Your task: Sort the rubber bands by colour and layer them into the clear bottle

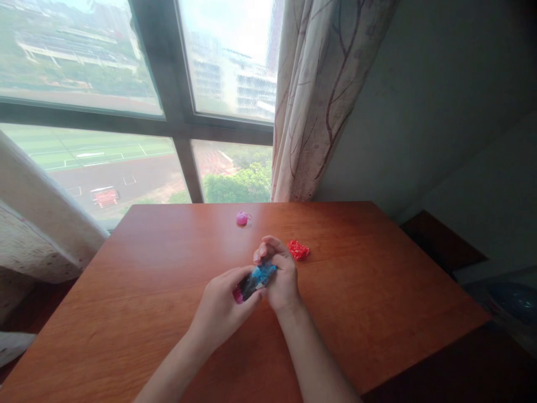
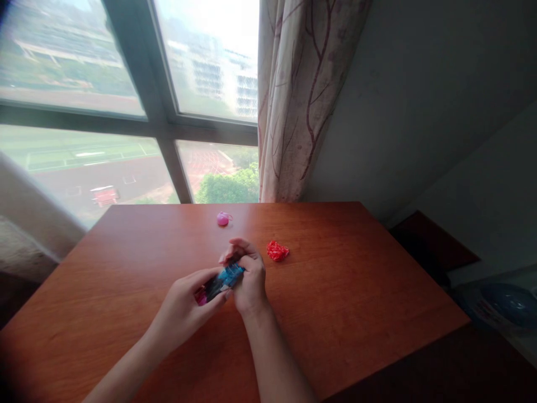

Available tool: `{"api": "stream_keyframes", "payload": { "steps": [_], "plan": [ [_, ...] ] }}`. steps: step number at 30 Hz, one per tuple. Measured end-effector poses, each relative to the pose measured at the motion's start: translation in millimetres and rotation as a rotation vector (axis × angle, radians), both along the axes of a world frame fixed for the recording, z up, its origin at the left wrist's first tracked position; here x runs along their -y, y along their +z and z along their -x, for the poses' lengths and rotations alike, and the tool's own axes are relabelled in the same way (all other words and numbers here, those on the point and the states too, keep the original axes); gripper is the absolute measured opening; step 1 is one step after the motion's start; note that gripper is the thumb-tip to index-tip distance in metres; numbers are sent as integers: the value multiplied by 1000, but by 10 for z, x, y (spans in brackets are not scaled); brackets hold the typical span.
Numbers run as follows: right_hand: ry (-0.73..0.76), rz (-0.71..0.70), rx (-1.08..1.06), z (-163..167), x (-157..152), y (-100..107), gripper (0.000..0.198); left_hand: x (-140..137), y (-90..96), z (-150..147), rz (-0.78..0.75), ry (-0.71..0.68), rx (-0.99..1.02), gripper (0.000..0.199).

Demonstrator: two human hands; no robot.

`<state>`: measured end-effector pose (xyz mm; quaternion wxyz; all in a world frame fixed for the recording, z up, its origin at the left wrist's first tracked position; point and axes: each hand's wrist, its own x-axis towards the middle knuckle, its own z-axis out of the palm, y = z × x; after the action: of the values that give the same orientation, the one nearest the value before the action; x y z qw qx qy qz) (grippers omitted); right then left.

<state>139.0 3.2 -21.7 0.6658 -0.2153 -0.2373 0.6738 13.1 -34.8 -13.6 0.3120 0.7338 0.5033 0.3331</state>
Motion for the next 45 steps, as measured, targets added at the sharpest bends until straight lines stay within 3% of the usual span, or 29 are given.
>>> {"api": "stream_keyframes", "payload": {
  "steps": [9, 19, 27, 31, 34, 45],
  "plan": [
    [111, -49, 74, -51, 14, 32, 29, -33, -51, 38, -52, -65, -90, 16],
    [69, -53, 157, -31, 28, 88, 29, -19, -26, 37, -85, -51, -119, 18],
    [95, -134, 109, -37, 59, 91, 32, -17, -50, 33, -101, -18, -55, 22],
    [95, -106, 116, -58, 42, 92, 38, -24, -65, 27, -126, -4, -20, 30],
    [124, -103, 136, -82, 33, 110, 35, -37, -67, 25, -146, 1, 20, 38],
    [159, -77, 199, -82, 59, 140, 18, -43, -64, 1, -59, 12, 130, 34]
  ]
}}
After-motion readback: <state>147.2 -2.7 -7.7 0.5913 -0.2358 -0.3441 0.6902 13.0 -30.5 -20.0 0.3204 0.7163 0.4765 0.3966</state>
